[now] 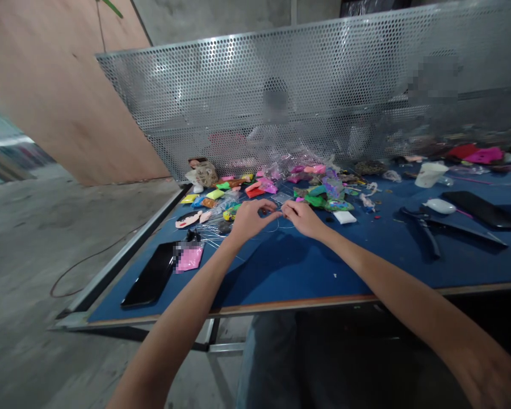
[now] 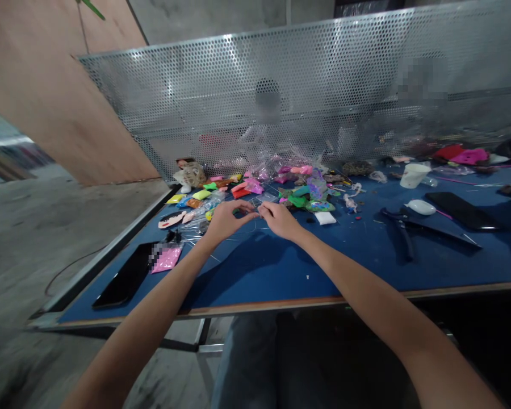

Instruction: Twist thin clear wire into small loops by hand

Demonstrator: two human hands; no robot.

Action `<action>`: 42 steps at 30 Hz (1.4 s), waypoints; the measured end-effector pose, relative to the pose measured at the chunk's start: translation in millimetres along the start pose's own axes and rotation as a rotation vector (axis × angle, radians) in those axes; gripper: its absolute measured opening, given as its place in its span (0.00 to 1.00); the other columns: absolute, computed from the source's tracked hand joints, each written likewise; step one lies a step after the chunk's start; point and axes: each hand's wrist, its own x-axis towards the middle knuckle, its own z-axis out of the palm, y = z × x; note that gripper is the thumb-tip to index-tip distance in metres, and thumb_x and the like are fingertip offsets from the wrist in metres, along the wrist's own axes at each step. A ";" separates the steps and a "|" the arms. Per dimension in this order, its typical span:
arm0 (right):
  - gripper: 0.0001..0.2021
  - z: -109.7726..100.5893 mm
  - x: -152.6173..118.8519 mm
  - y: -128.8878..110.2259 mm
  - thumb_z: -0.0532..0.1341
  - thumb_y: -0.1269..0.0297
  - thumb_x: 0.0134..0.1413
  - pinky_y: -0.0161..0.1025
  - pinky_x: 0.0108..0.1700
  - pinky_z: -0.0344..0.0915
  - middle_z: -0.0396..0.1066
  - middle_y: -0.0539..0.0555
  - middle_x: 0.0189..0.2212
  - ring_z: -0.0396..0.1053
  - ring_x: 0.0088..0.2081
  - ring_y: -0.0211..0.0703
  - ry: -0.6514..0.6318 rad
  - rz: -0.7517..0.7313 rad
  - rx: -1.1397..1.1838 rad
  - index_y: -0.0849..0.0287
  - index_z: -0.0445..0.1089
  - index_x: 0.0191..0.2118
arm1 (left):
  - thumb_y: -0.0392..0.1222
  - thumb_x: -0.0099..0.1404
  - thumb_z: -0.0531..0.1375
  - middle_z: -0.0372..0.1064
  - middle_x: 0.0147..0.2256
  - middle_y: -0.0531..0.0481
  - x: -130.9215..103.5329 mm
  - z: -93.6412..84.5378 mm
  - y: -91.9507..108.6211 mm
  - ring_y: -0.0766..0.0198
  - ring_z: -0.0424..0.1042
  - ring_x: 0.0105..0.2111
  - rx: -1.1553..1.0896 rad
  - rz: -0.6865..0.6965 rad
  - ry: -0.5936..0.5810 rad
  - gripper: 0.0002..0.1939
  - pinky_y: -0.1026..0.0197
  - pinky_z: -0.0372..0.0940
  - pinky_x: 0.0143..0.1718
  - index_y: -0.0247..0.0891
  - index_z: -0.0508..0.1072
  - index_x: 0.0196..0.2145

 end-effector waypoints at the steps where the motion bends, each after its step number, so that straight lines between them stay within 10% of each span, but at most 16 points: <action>1: 0.16 -0.2 -0.4 -0.9 0.51 0.58 0.69 0.37 0.33 0.54 0.65 0.48 0.24 0.63 0.27 0.38 -0.007 -0.006 -0.022 0.58 0.64 0.29 | 0.56 0.64 0.65 0.80 0.34 0.51 0.0 -0.2 0.8 0.62 0.77 0.33 0.021 0.003 0.006 0.15 0.58 0.67 0.40 0.41 0.79 0.36; 18: 0.13 -3.1 -1.1 -5.0 0.53 0.55 0.68 0.36 0.31 0.56 0.67 0.47 0.25 0.61 0.25 0.37 -0.058 -0.035 0.026 0.56 0.69 0.37 | 0.45 0.67 0.61 0.78 0.31 0.54 -2.2 -3.0 5.4 0.63 0.74 0.33 0.194 0.135 0.153 0.06 0.54 0.59 0.49 0.43 0.78 0.37; 34: 0.06 -1.9 -2.2 -12.7 0.58 0.63 0.62 0.41 0.41 0.68 0.74 0.53 0.35 0.73 0.37 0.43 0.008 -0.116 0.110 0.56 0.66 0.44 | 0.42 0.66 0.58 0.75 0.29 0.53 -0.6 -2.1 4.3 0.62 0.72 0.32 0.192 0.129 -0.013 0.07 0.55 0.60 0.48 0.41 0.75 0.33; 42: 0.04 -4.8 -1.9 -13.7 0.56 0.65 0.66 0.38 0.36 0.63 0.72 0.48 0.25 0.69 0.26 0.40 -0.001 -0.133 -0.010 0.56 0.67 0.42 | 0.41 0.67 0.57 0.78 0.30 0.53 1.8 -3.2 5.9 0.62 0.74 0.32 0.101 0.042 -0.056 0.10 0.58 0.63 0.46 0.41 0.77 0.32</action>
